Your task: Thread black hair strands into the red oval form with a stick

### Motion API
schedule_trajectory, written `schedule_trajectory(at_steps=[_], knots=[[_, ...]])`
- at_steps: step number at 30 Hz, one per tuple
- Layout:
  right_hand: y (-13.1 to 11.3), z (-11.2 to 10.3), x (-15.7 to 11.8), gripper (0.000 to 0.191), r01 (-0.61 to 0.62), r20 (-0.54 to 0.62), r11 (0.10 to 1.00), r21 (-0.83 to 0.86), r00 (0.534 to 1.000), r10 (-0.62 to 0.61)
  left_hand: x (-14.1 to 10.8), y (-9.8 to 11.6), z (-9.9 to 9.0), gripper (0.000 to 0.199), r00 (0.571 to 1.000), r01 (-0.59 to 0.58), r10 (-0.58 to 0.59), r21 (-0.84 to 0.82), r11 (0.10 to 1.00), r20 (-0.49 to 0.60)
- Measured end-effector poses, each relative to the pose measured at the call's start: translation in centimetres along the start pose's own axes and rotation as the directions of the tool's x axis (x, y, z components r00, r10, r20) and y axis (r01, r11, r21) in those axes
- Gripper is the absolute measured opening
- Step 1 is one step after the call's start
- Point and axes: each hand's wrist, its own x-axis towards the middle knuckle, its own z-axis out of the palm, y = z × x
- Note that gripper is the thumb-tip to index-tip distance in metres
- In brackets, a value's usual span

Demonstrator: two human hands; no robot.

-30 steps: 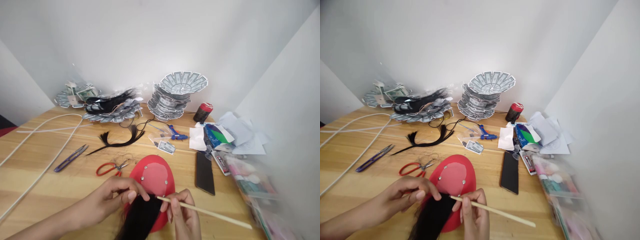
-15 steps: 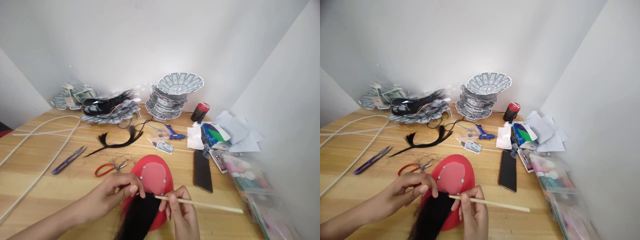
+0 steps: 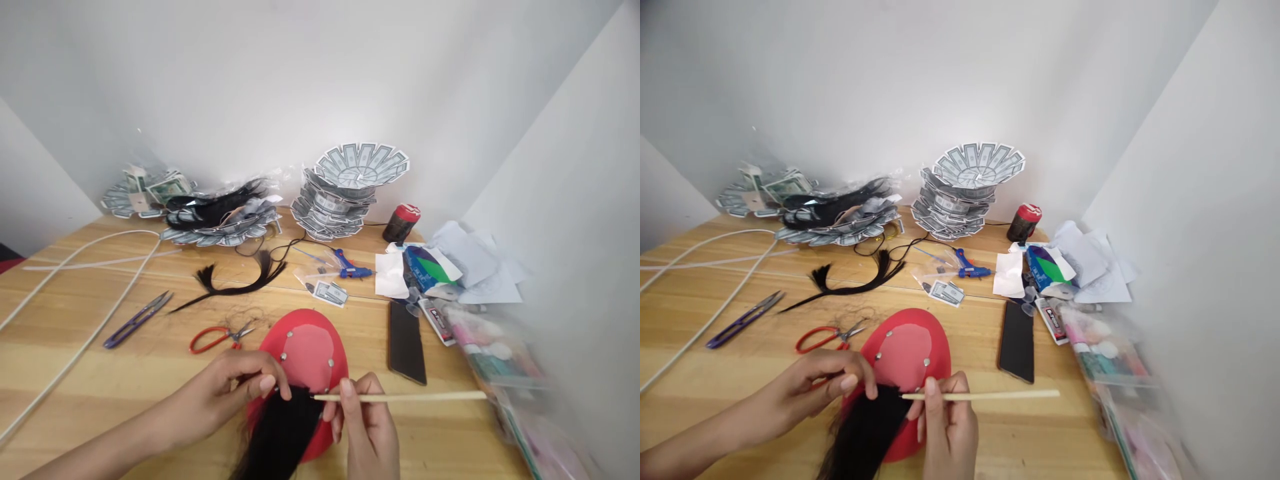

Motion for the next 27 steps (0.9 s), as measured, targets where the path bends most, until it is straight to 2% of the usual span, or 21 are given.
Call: schedule_trajectory(at_steps=[5, 9, 12, 15, 17, 19, 21, 22, 24, 25, 27], knots=[[0.0, 0.1, -0.1, 0.048, 0.041, -0.031, 0.998, -0.04, 0.999, -0.042, -1.0, -1.5, -0.1, 0.04, 0.995, 0.071, -0.074, -0.057, 0.996, -0.06], [0.2, 0.2, -0.1, 0.047, 0.048, -0.067, 0.999, 0.007, 0.997, -0.048, -2.3, -2.9, -0.4, 0.051, 0.97, 0.149, -0.166, -0.105, 0.983, -0.176], [0.4, 0.4, -0.1, 0.047, 0.054, -0.091, 0.998, 0.042, 0.995, -0.05, -3.8, -3.7, -1.4, 0.052, 0.916, 0.191, -0.213, -0.096, 0.977, -0.339], [0.2, 0.6, -0.1, 0.046, 0.069, -0.093, 0.996, 0.054, 0.994, -0.064, -5.4, -4.1, -3.2, 0.041, 0.828, 0.221, -0.206, -0.033, 0.975, -0.522], [-0.2, 0.7, -0.1, 0.045, 0.081, -0.094, 0.995, 0.056, 0.993, -0.076, -6.1, -4.0, -4.7, 0.038, 0.761, 0.197, -0.077, 0.116, 0.973, -0.645], [-0.7, 0.8, 0.0, 0.044, 0.105, -0.1, 0.993, 0.046, 0.99, -0.101, -6.4, -3.5, -5.8, 0.037, 0.67, 0.152, 0.166, 0.353, 0.923, -0.723], [-1.4, 0.8, 0.2, 0.042, 0.139, -0.099, 0.99, 0.021, 0.986, -0.136, -6.2, -2.5, -6.1, 0.034, 0.579, 0.117, 0.404, 0.563, 0.818, -0.708], [-1.8, 0.7, 0.4, 0.041, 0.154, -0.095, 0.988, 0.005, 0.984, -0.153, -5.9, -1.9, -5.7, 0.031, 0.564, 0.098, 0.478, 0.629, 0.771, -0.673], [-2.5, 0.7, 0.9, 0.04, 0.187, -0.074, 0.982, -0.027, 0.979, -0.188, -5.1, -0.6, -4.1, 0.027, 0.598, 0.012, 0.572, 0.72, 0.694, -0.561], [-2.9, 0.7, 1.1, 0.04, 0.206, -0.055, 0.978, -0.042, 0.976, -0.208, -4.6, 0.0, -2.9, 0.027, 0.637, -0.063, 0.616, 0.766, 0.64, -0.463], [-3.6, 0.8, 1.4, 0.039, 0.244, -0.029, 0.967, -0.07, 0.969, -0.246, -3.2, 0.7, -0.2, 0.03, 0.652, -0.26, 0.722, 0.826, 0.501, -0.233]])
